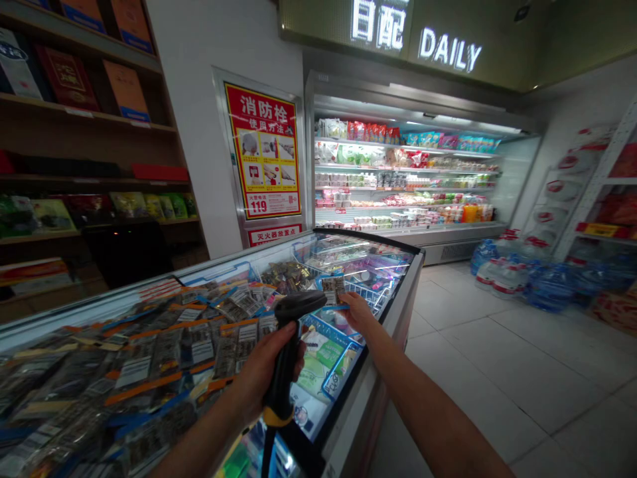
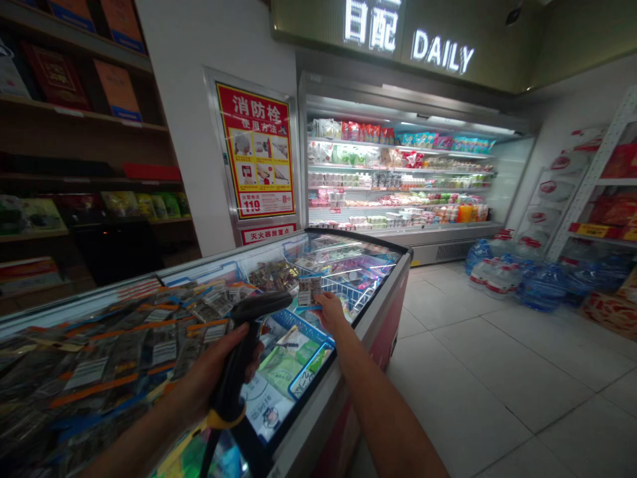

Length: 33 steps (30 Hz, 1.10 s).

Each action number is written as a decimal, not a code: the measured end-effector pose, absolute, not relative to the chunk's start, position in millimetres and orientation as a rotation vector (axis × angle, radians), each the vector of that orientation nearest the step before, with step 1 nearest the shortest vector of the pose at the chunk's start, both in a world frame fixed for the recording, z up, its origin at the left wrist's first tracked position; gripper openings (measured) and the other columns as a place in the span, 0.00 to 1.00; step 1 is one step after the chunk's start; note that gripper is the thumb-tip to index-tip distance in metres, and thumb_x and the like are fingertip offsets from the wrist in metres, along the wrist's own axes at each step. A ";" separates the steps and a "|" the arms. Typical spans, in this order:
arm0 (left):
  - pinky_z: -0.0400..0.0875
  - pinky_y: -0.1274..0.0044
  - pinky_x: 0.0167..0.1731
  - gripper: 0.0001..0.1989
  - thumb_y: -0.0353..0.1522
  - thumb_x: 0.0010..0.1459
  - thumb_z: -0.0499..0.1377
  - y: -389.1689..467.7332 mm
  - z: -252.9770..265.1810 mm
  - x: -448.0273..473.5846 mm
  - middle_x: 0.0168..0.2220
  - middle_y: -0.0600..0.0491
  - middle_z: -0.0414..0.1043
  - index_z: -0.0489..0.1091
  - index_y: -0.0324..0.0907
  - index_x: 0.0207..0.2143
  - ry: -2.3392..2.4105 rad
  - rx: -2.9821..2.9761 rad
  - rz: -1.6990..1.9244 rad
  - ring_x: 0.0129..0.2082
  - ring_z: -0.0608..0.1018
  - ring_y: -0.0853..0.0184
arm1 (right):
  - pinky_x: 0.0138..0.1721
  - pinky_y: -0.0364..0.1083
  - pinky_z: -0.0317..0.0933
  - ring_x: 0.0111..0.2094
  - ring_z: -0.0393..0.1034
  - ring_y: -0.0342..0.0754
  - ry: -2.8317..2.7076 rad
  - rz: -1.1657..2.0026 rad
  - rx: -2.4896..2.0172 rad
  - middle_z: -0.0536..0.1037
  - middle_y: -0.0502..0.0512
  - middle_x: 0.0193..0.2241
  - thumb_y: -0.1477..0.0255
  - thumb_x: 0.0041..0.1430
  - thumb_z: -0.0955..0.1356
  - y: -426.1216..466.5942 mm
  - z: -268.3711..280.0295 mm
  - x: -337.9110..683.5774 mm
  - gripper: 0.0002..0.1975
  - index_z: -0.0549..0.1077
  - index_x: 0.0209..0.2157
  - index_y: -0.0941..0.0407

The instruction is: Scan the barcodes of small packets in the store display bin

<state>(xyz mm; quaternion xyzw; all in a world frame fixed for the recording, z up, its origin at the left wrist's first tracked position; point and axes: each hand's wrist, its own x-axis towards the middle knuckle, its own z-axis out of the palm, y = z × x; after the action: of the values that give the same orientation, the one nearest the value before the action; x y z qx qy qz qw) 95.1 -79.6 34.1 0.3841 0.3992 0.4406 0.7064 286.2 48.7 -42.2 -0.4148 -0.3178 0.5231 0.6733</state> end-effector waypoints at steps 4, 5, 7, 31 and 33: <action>0.60 0.84 0.14 0.15 0.40 0.44 0.59 -72.4 38.5 93.9 0.19 0.55 0.66 0.65 0.37 0.28 0.877 0.859 1.019 0.15 0.67 0.76 | 0.27 0.42 0.60 0.23 0.66 0.42 -0.780 1.062 -0.950 0.73 0.48 0.22 0.80 0.32 0.64 53.7 -46.7 286.0 0.14 0.68 0.28 0.57; 0.60 0.84 0.14 0.15 0.40 0.43 0.59 -69.3 40.6 92.1 0.19 0.55 0.66 0.66 0.37 0.28 0.869 0.869 1.037 0.15 0.67 0.76 | 0.27 0.42 0.59 0.23 0.65 0.42 -0.798 1.029 -0.959 0.73 0.48 0.22 0.80 0.32 0.63 55.4 -48.3 286.1 0.14 0.68 0.28 0.57; 0.61 0.83 0.15 0.16 0.41 0.43 0.59 -61.1 45.4 86.4 0.19 0.56 0.66 0.66 0.38 0.30 0.843 0.916 1.097 0.16 0.67 0.75 | 0.27 0.42 0.57 0.23 0.64 0.42 -0.826 0.960 -0.983 0.72 0.47 0.22 0.79 0.33 0.63 58.7 -51.1 286.5 0.13 0.69 0.27 0.58; 0.59 0.84 0.14 0.17 0.41 0.41 0.60 -42.6 27.6 114.9 0.17 0.56 0.65 0.66 0.36 0.27 0.905 1.084 0.970 0.14 0.66 0.77 | 0.22 0.40 0.49 0.19 0.53 0.39 -0.852 0.737 -1.125 0.64 0.45 0.17 0.74 0.34 0.60 55.6 -41.2 300.1 0.11 0.69 0.24 0.60; 0.59 0.84 0.15 0.16 0.41 0.41 0.61 -44.9 32.2 115.7 0.18 0.56 0.66 0.66 0.37 0.27 0.915 1.048 0.986 0.15 0.66 0.76 | 0.22 0.40 0.48 0.19 0.53 0.39 -0.855 0.736 -1.133 0.64 0.45 0.16 0.74 0.34 0.60 54.0 -40.3 299.1 0.10 0.68 0.23 0.60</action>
<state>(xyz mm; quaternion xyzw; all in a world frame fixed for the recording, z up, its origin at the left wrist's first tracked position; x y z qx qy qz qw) 115.7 -44.9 32.2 0.4628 0.4040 0.4354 0.6580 299.1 54.0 -40.3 -0.5079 -0.3836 0.3301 0.6971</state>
